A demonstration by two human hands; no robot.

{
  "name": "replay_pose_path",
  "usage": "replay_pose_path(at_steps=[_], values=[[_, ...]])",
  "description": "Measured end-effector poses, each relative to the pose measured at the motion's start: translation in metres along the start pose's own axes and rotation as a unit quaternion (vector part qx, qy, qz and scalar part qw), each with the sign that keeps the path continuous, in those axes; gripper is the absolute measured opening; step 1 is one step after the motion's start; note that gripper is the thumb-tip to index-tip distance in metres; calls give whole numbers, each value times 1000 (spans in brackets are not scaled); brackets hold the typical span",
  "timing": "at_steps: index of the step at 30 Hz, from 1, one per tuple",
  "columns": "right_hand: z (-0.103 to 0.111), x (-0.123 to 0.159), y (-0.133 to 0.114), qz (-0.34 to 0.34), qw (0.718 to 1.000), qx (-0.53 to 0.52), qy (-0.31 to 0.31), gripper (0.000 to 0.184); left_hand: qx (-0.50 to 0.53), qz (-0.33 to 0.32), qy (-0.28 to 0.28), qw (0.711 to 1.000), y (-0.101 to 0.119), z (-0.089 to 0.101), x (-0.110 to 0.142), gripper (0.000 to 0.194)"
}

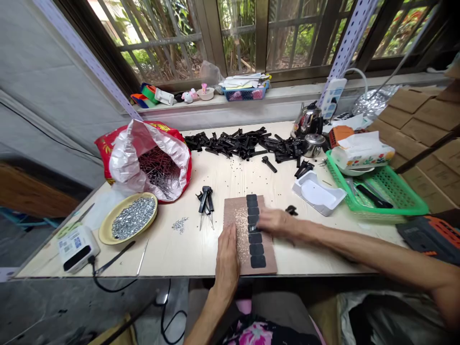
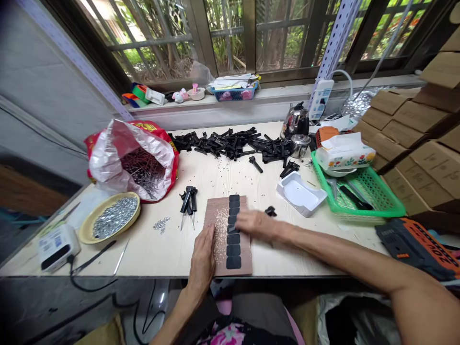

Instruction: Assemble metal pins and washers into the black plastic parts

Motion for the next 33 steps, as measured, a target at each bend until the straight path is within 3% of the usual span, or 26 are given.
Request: replay_pose_path(at_steps=[2,4,8,18,22,24,28,31,33], values=[[4,1,12,-72,997,0,21,32,-3,-1,-1,1000,1,0,0,76],[4,2,17,-97,995,3,31,32,-7,-2,-4,1000,2,0,0,77],[-5,5,5,-50,998,19,14,29,-9,-1,-11,1000,1,-2,1,75],[-3,7,-16,-41,999,22,14,30,5,7,-2,1000,2,-1,3,72],[-5,7,-41,6,999,-37,-10,28,7,7,6,1000,7,5,5,60],[5,11,-45,-19,997,-75,-22,26,9,20,33,999,4,16,-3,49],[47,57,-51,-147,982,-104,-61,26,-45,129,127,982,-23,58,-30,33],[83,123,-74,-236,961,-92,-110,26,-142,236,75,958,-58,68,-53,32],[102,168,-92,-293,942,-70,-148,27,-176,289,18,941,-86,60,-65,37]])
Point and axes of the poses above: each hand's wrist, its own x-axis away from the middle knuckle, its own z-axis out of the back of the hand, y = z × x, the point moved 7 cm from there along -x, towards the middle knuckle, and after that the axes turned 3 degrees about z, right-handed, at the moved point
